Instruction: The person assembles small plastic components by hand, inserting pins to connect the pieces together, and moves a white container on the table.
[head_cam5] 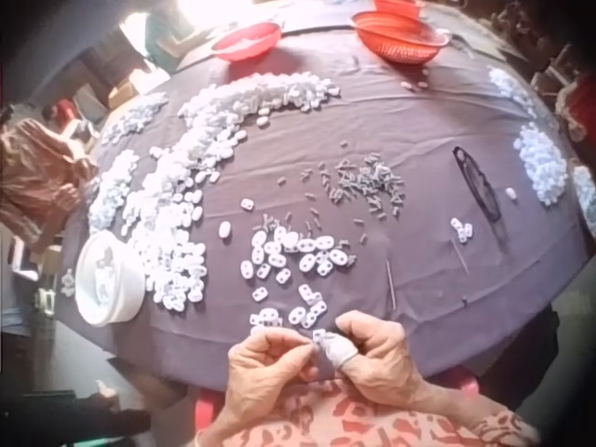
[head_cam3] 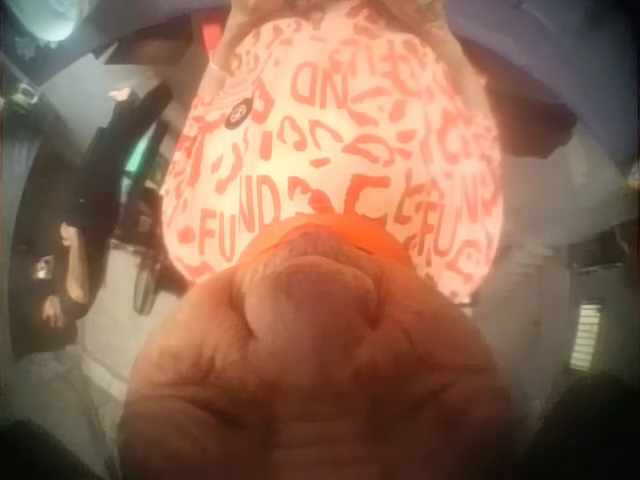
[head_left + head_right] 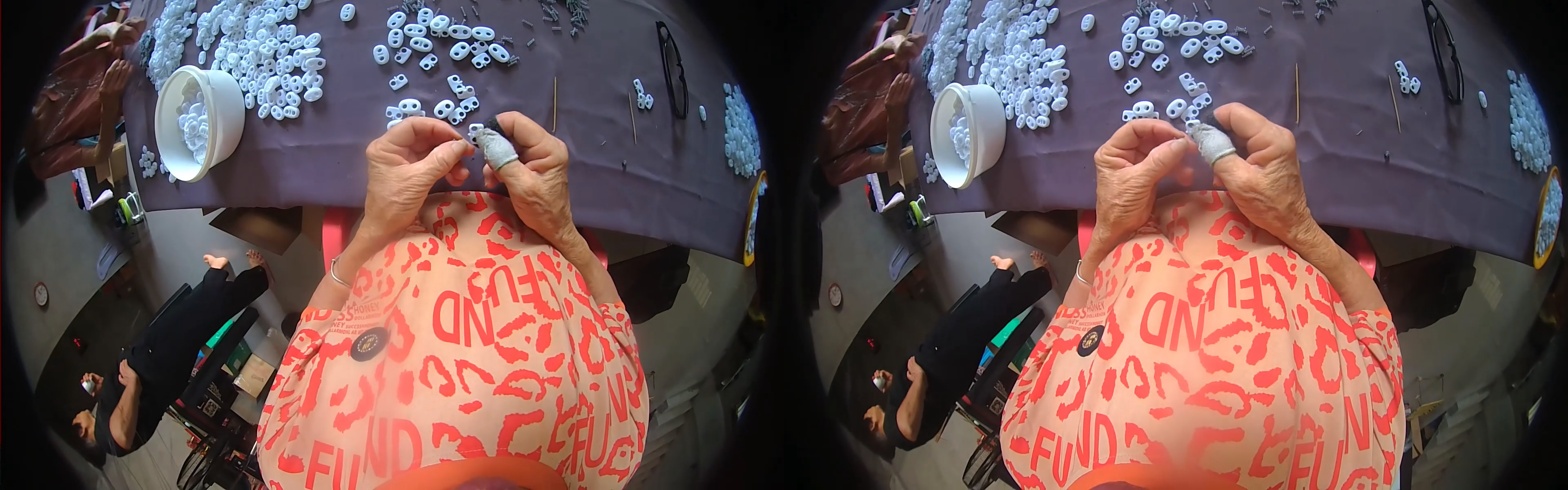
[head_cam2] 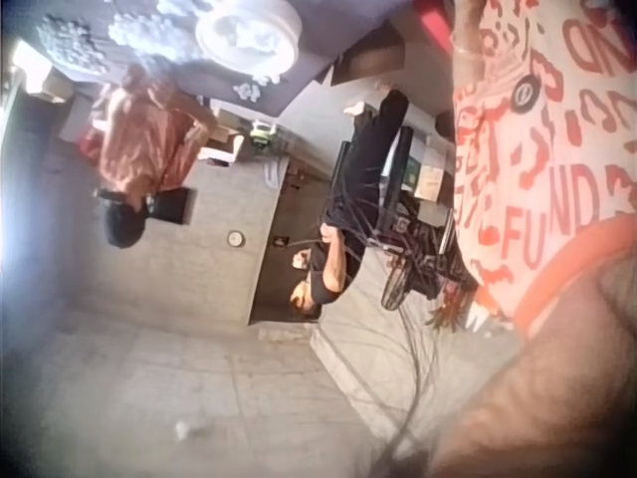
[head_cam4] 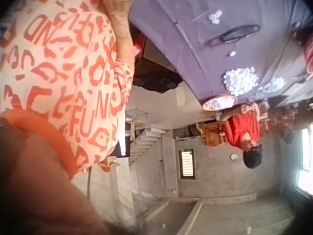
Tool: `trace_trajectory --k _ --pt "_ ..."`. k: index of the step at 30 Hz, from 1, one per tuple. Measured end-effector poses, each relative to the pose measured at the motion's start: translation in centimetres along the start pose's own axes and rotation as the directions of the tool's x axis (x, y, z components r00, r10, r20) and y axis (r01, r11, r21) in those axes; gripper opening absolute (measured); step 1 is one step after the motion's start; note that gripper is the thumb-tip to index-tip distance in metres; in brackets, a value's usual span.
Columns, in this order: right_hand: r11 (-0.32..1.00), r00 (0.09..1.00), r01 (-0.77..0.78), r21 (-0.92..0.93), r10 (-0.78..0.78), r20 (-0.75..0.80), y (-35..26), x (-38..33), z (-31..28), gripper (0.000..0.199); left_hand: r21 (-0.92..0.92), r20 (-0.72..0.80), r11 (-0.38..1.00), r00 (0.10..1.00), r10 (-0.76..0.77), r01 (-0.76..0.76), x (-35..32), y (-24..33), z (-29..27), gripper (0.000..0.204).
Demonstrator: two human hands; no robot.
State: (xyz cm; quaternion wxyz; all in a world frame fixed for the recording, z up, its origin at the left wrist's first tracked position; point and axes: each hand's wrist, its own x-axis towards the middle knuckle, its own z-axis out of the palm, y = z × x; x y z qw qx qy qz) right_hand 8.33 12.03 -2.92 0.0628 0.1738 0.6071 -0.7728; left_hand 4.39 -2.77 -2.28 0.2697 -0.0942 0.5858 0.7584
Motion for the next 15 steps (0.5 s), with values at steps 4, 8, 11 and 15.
trace_trajectory --k 4,8,11,15 --pt "0.986 0.996 0.063 -0.153 -0.052 0.072 -0.13 0.09 -0.35 0.006 0.054 0.013 0.997 0.998 -0.056 0.055 -0.24 0.47 -0.27 0.013" --pt "0.969 0.989 0.135 -0.208 -0.12 0.084 -0.28 0.02 -0.73 0.005 0.061 0.022 0.994 0.996 -0.087 0.086 -0.23 0.32 -0.63 0.015" --pt "0.953 0.986 0.15 -0.264 -0.125 0.11 -0.51 -0.14 -0.74 0.005 0.037 0.039 0.99 0.99 -0.134 0.133 -0.46 0.56 -0.56 0.017" --pt "0.928 0.972 0.221 -0.301 -0.186 0.142 -0.15 -0.12 -0.7 0.006 -0.009 0.034 0.989 0.989 -0.147 0.147 -0.52 0.55 -0.59 0.015"
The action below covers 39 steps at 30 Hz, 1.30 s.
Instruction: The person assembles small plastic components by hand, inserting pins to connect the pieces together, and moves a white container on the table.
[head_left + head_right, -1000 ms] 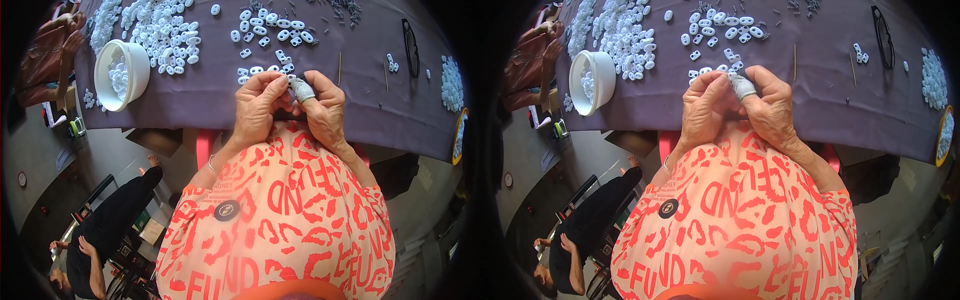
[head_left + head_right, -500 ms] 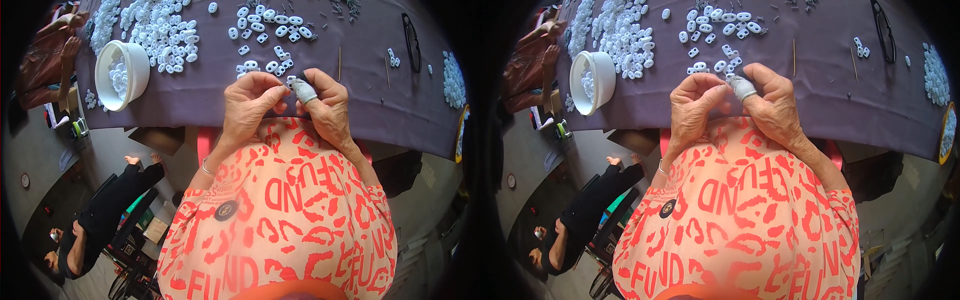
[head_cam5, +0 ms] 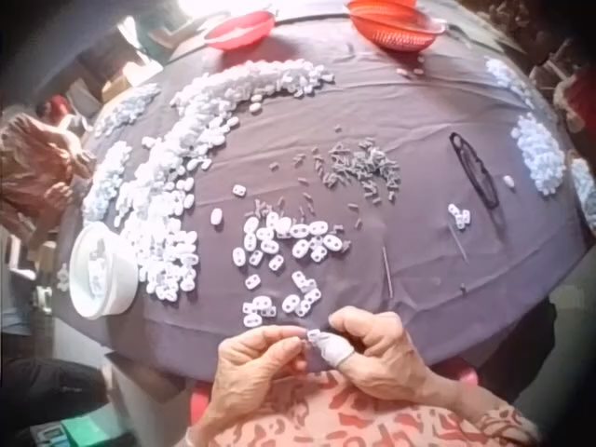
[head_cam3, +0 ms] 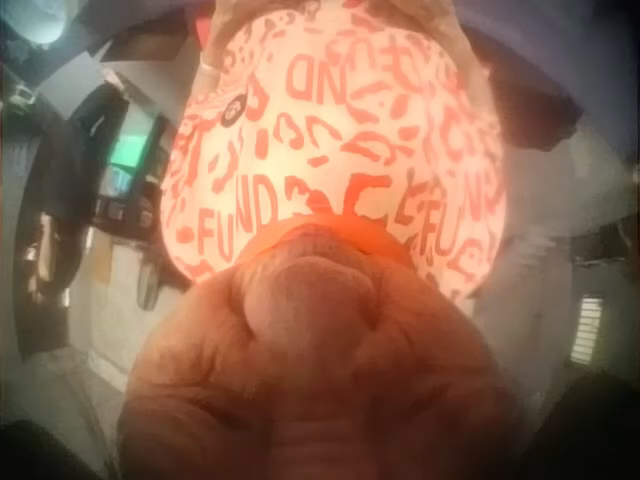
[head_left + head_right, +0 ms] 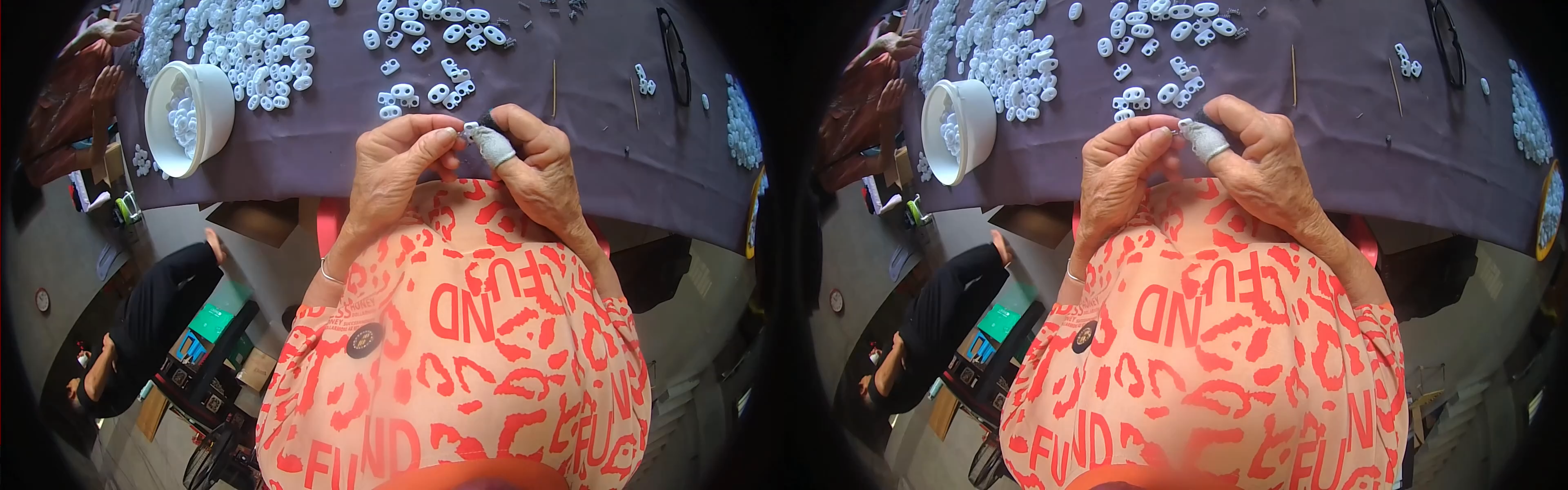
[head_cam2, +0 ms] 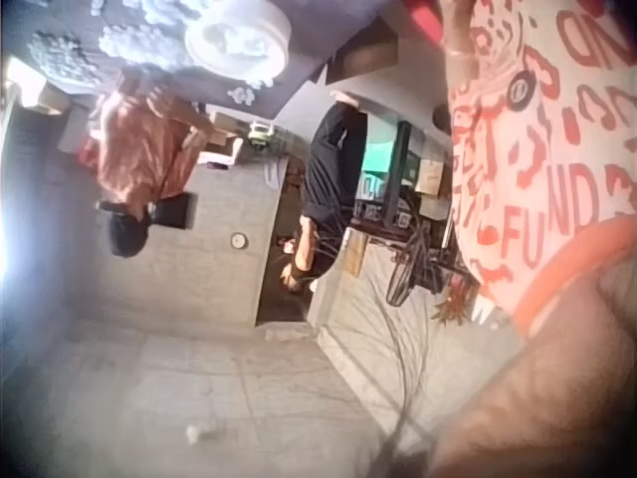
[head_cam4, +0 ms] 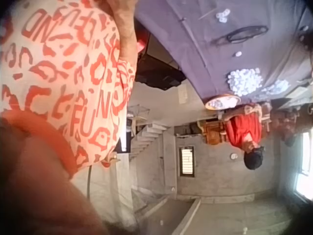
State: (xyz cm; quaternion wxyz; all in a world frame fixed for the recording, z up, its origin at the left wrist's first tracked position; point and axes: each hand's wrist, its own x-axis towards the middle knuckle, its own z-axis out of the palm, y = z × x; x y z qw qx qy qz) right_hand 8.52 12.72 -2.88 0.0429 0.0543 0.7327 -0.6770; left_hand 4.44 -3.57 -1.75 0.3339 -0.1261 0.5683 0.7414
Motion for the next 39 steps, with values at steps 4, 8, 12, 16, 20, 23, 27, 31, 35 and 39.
trace_trajectory --k 4,8,12,16,20,23,27,31,35,39 --pt "0.999 0.999 -0.053 -0.003 0.053 -0.001 0.0 0.0 0.1 0.006 0.013 -0.017 1.0 1.0 -0.002 0.002 0.1 -0.2 0.0 0.015" --pt "0.997 0.996 -0.081 0.0 0.081 -0.022 0.1 0.0 0.3 0.006 0.021 -0.022 1.0 1.0 0.013 -0.013 0.1 -0.3 0.1 0.014" --pt "0.998 0.998 -0.058 -0.01 0.058 0.001 0.2 0.1 0.4 0.006 0.027 -0.033 1.0 0.999 -0.005 0.006 0.1 -0.2 0.2 0.015" --pt "0.997 0.997 -0.074 -0.019 0.074 -0.014 0.4 0.1 0.5 0.006 0.047 -0.031 0.999 1.0 -0.002 0.003 0.2 -0.4 0.2 0.016" --pt "0.995 0.996 -0.084 -0.055 0.084 -0.005 0.4 0.2 0.5 0.004 0.038 -0.055 0.999 0.998 -0.001 0.003 0.1 -0.4 0.5 0.016" --pt "0.995 1.0 0.005 -0.102 -0.006 -0.014 0.5 0.1 0.7 0.004 0.097 -0.058 0.995 0.997 0.04 -0.035 0.0 -0.4 0.6 0.017" --pt "0.993 0.996 -0.09 -0.071 0.09 0.003 0.7 0.3 0.9 0.003 0.174 -0.066 0.981 0.994 0.092 -0.079 0.1 -0.4 0.5 0.016" --pt "0.992 0.992 -0.122 0.023 0.122 -0.001 0.9 0.3 0.6 0.005 0.069 -0.087 0.996 0.994 0.066 -0.06 0.2 -0.1 0.7 0.018" --pt "0.97 0.978 -0.207 0.128 0.206 0.015 0.9 0.2 0.4 0.007 0.023 -0.062 0.999 0.998 0.023 -0.021 0.3 -0.1 0.1 0.019" --pt "0.918 0.939 -0.345 0.194 0.341 0.054 -0.1 0.3 0.2 0.007 0.033 -0.031 0.999 0.999 0.025 -0.024 0.3 -0.6 -0.1 0.016"
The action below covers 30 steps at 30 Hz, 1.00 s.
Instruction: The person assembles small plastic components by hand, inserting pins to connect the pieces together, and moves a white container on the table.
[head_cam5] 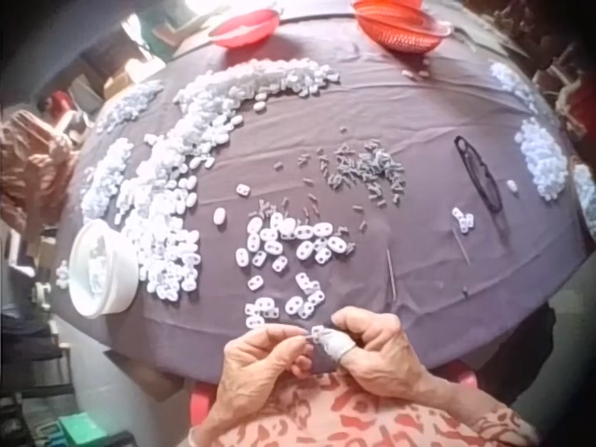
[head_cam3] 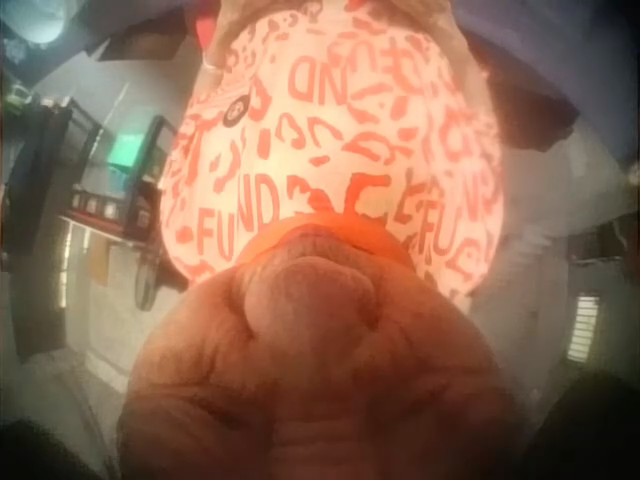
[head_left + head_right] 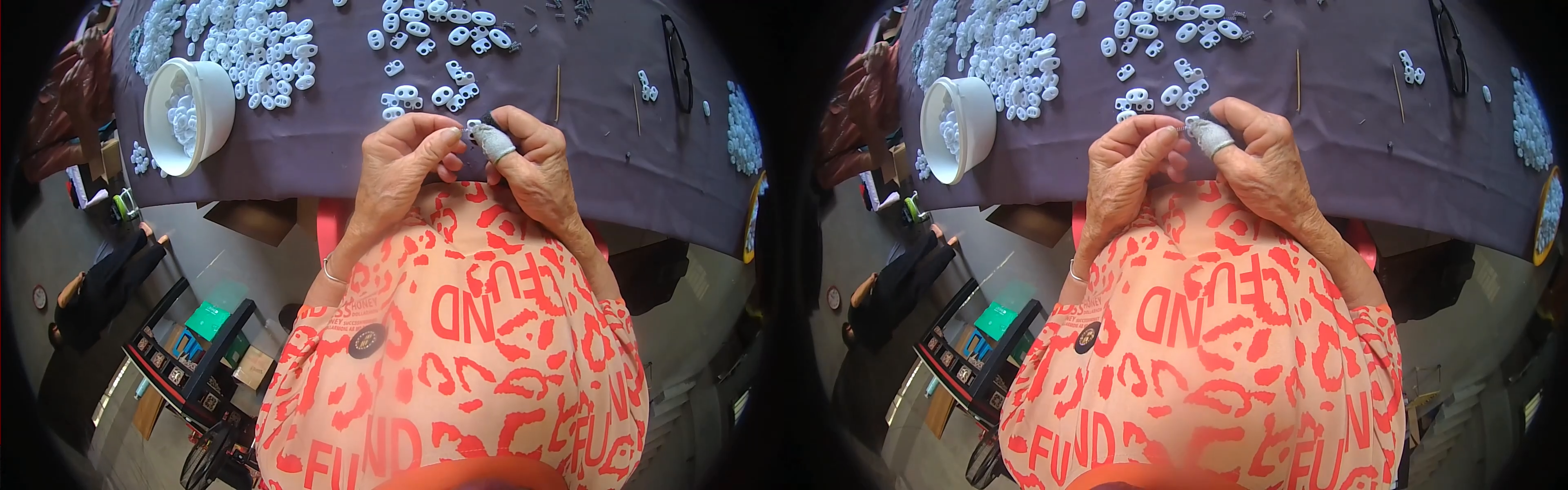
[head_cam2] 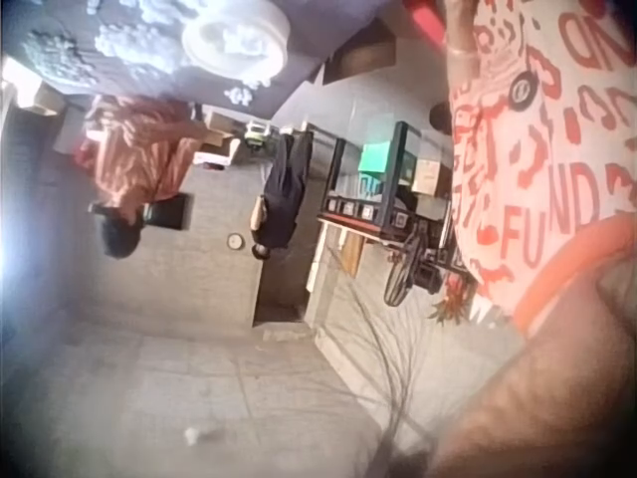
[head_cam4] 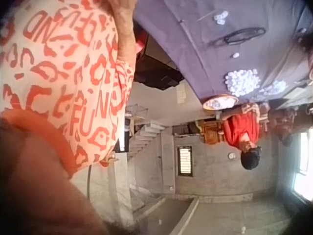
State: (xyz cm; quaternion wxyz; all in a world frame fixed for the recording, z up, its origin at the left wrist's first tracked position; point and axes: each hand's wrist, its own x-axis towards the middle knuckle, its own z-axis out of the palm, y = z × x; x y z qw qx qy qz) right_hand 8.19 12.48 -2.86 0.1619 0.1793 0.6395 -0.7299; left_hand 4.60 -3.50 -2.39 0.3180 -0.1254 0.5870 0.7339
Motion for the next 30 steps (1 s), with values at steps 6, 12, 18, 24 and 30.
trace_trajectory --k 6,12,18,24,30 --pt "0.983 0.991 0.136 -0.127 -0.136 0.014 0.5 0.3 -0.3 0.007 0.07 0.043 0.997 0.999 0.019 -0.022 0.1 0.1 0.1 0.016" --pt "0.967 0.985 0.172 -0.188 -0.17 0.025 0.6 0.3 -0.5 0.007 0.112 0.062 0.991 0.996 0.062 -0.069 0.6 -0.3 0.1 0.013" --pt "0.954 0.979 0.205 -0.217 -0.205 0.021 0.4 0.7 -0.5 0.007 0.061 0.001 0.993 0.994 0.105 -0.105 0.8 -1.1 0.8 0.014" --pt "0.998 0.999 0.035 -0.058 -0.034 0.014 -0.5 0.8 -0.5 0.007 -0.042 0.012 0.998 0.998 0.056 -0.055 1.1 -0.8 0.7 0.015" --pt "0.995 0.999 0.034 -0.093 -0.033 0.021 -0.7 0.7 -0.8 0.007 0.034 0.07 0.997 0.995 0.072 -0.074 1.2 -0.4 0.5 0.012"
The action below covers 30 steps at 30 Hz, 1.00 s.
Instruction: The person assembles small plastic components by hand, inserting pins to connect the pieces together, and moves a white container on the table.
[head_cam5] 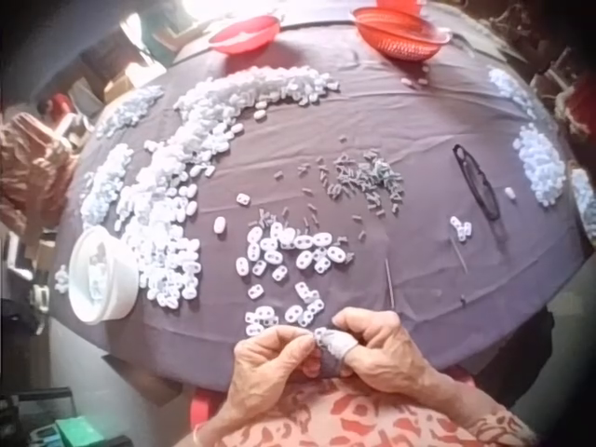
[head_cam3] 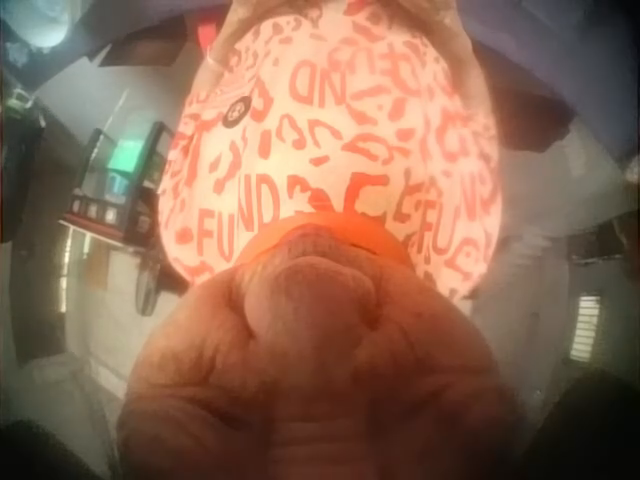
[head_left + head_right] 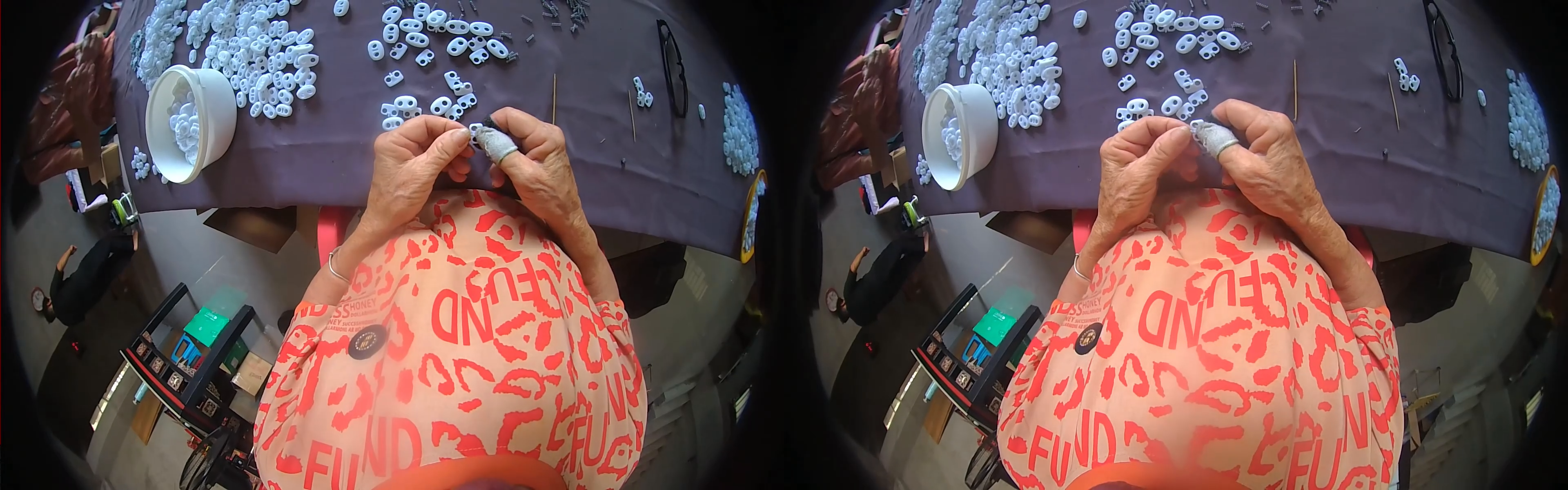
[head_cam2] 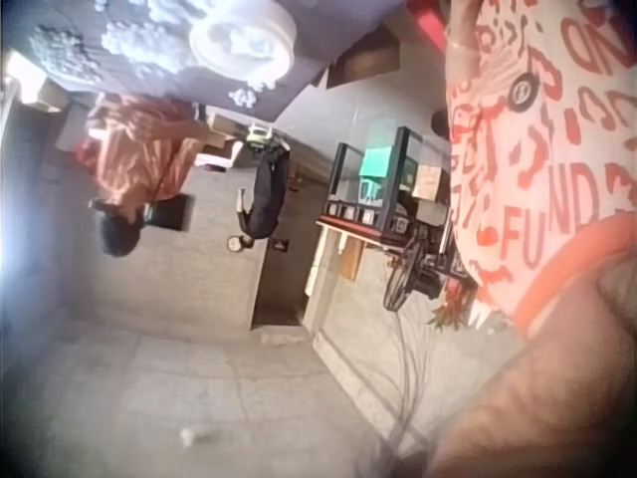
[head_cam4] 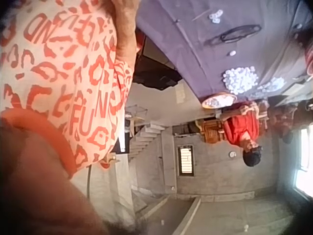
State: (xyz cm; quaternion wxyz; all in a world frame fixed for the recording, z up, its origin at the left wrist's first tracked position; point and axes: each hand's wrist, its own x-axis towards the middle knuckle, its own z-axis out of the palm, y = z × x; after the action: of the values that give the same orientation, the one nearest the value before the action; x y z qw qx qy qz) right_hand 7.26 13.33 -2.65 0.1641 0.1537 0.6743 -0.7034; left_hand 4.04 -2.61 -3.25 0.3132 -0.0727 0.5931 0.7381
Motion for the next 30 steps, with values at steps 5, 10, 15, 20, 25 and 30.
trace_trajectory --k 5,10,15,20,25,30 --pt "1.0 1.0 -0.01 -0.001 0.01 -0.004 -0.4 0.2 -0.2 0.007 0.026 -0.04 0.999 0.998 0.039 -0.038 0.1 -0.2 0.7 0.011" --pt "1.0 1.0 0.004 0.029 -0.005 0.025 -0.4 0.5 -0.5 0.007 -0.049 -0.072 0.999 0.997 -0.014 0.01 0.4 -0.4 0.9 0.011" --pt "1.0 0.999 0.009 0.014 -0.01 0.05 -0.5 1.0 -0.7 0.008 -0.044 -0.079 0.999 0.997 -0.001 -0.002 0.5 -0.5 0.8 0.012" --pt "0.994 0.997 -0.03 0.104 0.023 0.069 -0.4 1.5 -1.0 0.009 -0.046 -0.05 0.998 0.998 -0.037 0.034 0.7 -0.2 0.5 0.022" --pt "0.992 0.999 -0.021 0.128 0.015 0.05 -0.3 1.3 -1.1 0.01 -0.231 0.03 0.971 0.998 -0.062 0.067 0.9 -0.5 -0.1 0.036" --pt "0.992 0.999 -0.037 0.12 0.032 0.038 -0.4 1.1 -1.3 0.011 -0.086 0.027 0.996 1.0 -0.015 0.017 0.5 0.0 0.5 0.023"
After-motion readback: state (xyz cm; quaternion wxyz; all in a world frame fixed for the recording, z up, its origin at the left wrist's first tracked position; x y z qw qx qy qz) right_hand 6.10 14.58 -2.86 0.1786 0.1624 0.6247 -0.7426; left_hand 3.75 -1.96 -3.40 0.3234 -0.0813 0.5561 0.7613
